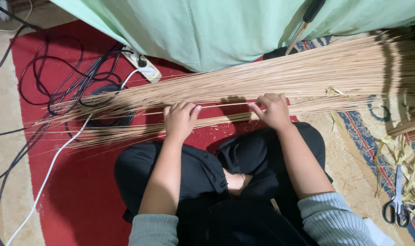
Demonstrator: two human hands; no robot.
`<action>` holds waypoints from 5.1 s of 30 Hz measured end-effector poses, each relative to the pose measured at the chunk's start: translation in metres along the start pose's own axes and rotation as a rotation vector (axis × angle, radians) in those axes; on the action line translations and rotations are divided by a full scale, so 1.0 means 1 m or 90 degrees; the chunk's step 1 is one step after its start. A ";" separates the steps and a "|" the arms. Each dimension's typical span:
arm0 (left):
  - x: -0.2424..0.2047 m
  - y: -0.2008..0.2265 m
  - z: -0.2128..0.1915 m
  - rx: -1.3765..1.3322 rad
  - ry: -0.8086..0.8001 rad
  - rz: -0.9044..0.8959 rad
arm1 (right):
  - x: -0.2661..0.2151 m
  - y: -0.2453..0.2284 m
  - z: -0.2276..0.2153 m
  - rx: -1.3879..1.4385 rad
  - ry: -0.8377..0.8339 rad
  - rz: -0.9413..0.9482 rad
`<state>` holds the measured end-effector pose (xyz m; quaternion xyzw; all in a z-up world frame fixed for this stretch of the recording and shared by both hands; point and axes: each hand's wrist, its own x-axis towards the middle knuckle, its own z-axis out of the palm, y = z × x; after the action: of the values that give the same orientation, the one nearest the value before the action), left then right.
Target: Aligning long thin wooden sticks by pulling them through a bundle
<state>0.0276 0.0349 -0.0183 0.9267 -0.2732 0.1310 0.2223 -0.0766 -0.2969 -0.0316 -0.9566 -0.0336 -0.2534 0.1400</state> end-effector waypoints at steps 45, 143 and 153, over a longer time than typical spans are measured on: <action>-0.012 0.030 0.046 -0.048 0.008 0.109 | 0.004 -0.036 0.014 0.011 -0.005 -0.110; 0.005 0.024 0.021 -0.183 0.164 0.224 | 0.000 -0.049 0.020 0.105 0.175 -0.164; 0.005 0.017 0.031 -0.263 0.105 0.210 | 0.002 -0.049 0.018 0.101 0.176 -0.157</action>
<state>0.0254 0.0048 -0.0374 0.7910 -0.4225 0.1819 0.4034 -0.0728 -0.2444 -0.0332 -0.8873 -0.1507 -0.3940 0.1865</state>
